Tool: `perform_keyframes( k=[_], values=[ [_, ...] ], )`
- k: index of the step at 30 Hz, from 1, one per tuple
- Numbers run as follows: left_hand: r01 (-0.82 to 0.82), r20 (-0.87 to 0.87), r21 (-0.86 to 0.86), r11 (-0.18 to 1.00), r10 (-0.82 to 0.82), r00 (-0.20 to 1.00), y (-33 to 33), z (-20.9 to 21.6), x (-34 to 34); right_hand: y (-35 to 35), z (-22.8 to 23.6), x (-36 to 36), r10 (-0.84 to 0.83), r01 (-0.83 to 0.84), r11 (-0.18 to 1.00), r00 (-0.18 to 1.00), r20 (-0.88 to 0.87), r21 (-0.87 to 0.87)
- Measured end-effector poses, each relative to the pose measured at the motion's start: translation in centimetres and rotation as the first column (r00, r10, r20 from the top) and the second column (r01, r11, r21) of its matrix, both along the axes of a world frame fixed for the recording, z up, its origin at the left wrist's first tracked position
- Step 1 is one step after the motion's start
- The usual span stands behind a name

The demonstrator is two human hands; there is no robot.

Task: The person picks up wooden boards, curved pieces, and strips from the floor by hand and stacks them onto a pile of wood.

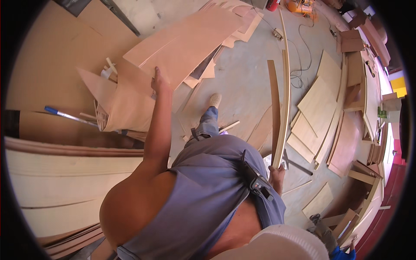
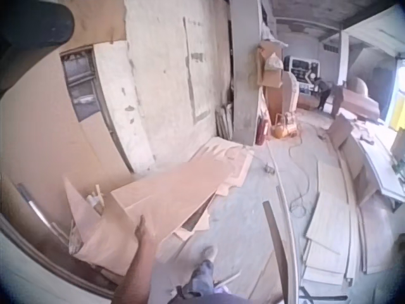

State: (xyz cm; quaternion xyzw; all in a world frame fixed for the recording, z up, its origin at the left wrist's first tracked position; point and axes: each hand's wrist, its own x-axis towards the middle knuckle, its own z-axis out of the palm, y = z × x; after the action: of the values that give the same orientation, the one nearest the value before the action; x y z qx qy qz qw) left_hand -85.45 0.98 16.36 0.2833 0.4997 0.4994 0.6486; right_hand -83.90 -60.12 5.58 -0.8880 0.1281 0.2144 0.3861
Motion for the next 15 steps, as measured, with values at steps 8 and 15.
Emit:
perform_keyframes(
  k=[8,15],
  values=[
    [0.107,0.141,-0.059,0.992,-0.098,0.985,11.2,-7.4,13.0,10.6,7.0,12.5,0.060,-0.043,0.976,0.995,0.075,-0.213],
    [-0.210,-0.804,-0.486,0.848,-0.340,0.488,14.6,-23.5,17.3,20.0,10.0,21.8,0.042,-0.027,0.972,0.997,0.062,-0.233]
  ],
)
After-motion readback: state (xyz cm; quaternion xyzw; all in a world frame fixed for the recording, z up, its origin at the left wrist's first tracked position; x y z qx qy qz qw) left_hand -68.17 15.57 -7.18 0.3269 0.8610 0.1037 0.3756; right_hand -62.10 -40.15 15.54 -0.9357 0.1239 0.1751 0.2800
